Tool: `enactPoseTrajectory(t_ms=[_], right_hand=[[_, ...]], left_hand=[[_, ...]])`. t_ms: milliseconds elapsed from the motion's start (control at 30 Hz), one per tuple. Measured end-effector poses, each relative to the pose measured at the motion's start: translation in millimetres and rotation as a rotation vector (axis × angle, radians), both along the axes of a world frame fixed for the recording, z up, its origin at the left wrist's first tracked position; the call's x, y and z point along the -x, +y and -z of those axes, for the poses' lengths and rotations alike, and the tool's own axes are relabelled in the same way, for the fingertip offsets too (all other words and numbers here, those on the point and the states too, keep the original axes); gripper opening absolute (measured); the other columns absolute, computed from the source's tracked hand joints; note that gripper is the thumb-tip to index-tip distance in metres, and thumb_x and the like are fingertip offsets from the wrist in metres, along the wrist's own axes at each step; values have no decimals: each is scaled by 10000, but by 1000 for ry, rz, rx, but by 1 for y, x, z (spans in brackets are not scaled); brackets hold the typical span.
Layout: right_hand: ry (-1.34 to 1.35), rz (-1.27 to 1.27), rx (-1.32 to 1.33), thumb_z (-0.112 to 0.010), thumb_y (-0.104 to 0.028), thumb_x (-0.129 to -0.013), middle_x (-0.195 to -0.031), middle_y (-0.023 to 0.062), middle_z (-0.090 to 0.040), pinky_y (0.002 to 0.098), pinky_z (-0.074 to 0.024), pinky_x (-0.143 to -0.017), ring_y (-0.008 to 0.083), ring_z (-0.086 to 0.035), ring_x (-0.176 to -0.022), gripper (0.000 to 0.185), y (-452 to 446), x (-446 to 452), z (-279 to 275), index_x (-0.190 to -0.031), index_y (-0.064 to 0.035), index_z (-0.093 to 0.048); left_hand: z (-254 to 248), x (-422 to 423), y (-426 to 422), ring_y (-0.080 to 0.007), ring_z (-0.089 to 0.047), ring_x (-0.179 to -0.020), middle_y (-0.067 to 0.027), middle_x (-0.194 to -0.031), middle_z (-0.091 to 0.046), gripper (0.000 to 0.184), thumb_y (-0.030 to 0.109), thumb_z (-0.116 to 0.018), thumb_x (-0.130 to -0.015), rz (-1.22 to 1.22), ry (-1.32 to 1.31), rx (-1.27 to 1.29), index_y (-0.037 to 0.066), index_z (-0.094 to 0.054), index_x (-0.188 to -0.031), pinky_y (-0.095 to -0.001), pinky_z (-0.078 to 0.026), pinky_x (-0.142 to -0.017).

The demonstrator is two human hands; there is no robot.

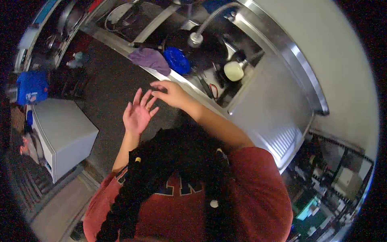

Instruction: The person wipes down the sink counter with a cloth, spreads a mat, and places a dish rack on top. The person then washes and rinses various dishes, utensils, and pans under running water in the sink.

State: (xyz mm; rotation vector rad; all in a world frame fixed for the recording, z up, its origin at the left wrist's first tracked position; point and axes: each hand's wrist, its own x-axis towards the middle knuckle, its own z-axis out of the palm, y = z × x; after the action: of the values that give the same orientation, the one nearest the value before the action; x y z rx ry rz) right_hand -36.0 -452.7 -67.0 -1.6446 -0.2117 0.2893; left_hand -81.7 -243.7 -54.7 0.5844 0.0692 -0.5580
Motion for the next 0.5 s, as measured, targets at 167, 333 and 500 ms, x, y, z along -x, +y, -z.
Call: enactPoseTrajectory(t_ms=[167,333,500], right_hand=[[216,145,-309,-731,-164,-899,-995,56,-705,278,-523,-822,131,-655,-931,219,-49,122,-2,-1046,-6,-688],[279,478,-335,-757,-97,-873,-947,52,-697,263,-528,-730,110,-639,-861,123,-75,229,-10,-937,-15,-691],[401,601,-451,-714,-165,-921,-970,72,-701,253,-542,-733,122,-646,-876,228,-79,344,-21,-1052,21,-694]], left_hand=[[-19,32,-74,-341,-259,-1486,-116,-1673,-121,760,577,-465,-956,390,-18,370,262,-208,-1598,-633,-263,-1146],[-21,100,-122,-349,-276,-1479,-88,-1681,-96,820,592,-498,-931,630,46,372,253,-175,-1604,-632,-296,-1127],[-17,195,-141,-344,-238,-1499,-45,-1685,-96,804,599,-467,-933,752,87,333,237,-199,-1600,-666,-293,-1110]])
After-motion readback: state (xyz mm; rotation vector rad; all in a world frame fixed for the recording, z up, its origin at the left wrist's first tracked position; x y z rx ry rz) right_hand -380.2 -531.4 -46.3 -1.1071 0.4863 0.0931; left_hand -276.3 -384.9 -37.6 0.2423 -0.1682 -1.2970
